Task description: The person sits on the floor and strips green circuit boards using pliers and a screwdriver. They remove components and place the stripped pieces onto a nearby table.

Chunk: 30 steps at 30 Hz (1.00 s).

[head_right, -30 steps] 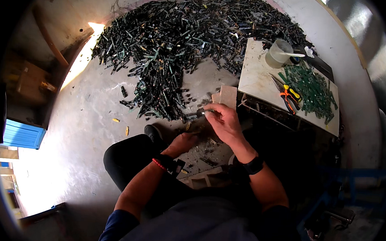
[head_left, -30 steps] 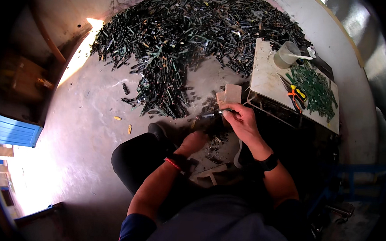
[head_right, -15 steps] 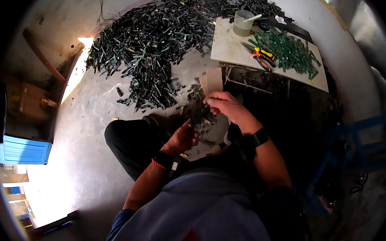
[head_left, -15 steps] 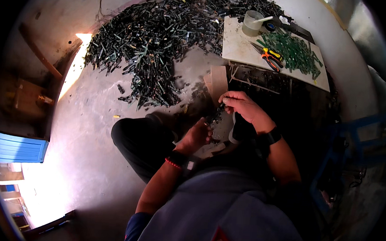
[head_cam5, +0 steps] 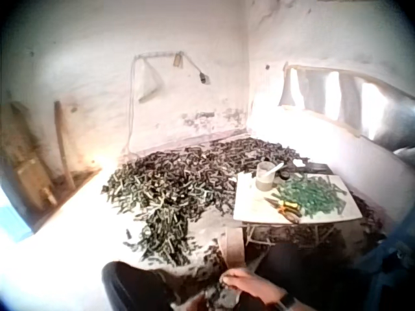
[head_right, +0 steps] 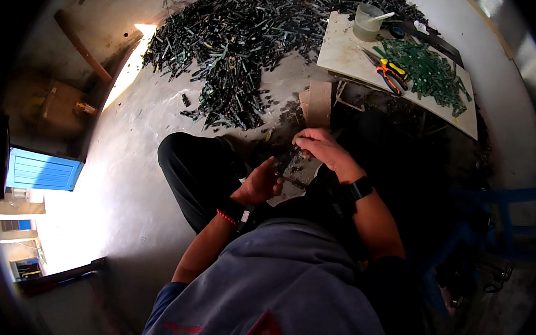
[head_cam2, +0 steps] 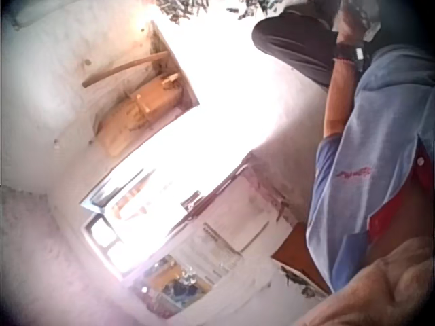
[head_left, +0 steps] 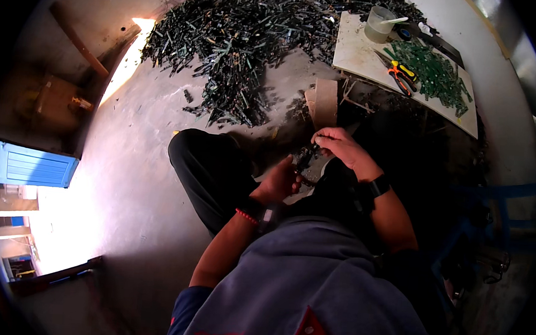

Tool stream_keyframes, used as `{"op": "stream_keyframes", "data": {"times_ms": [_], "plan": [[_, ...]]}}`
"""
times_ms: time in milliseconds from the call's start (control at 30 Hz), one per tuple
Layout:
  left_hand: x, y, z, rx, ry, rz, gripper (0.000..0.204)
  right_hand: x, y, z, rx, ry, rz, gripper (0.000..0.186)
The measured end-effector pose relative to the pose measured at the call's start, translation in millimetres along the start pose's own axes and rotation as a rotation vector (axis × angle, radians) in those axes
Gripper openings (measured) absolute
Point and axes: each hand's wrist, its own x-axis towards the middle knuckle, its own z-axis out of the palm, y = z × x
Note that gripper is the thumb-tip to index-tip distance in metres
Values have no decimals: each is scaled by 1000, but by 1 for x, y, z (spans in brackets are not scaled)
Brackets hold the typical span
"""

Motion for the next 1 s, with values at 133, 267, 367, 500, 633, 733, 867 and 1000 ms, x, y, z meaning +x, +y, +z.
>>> {"op": "stream_keyframes", "data": {"times_ms": [133,267,367,500,633,733,867,1000], "plan": [[-3,4,1,8,12,-11,43,20,4,10,-5,-83,-24,19],[1,4,5,12,21,-9,43,25,14,15,-36,-86,-19,18],[3,4,13,25,16,1,44,25,24,11,-6,-33,-15,18],[9,6,14,14,-22,-43,46,23,23,12,51,59,-33,19],[6,10,17,19,-73,-51,47,21,16,15,132,84,-74,14],[6,10,15,-4,-67,-66,48,23,14,8,281,70,-98,10],[2,14,15,-20,-87,-75,49,21,13,4,239,47,-105,10],[2,12,10,21,-96,-19,44,17,11,6,267,5,-110,13]]}}
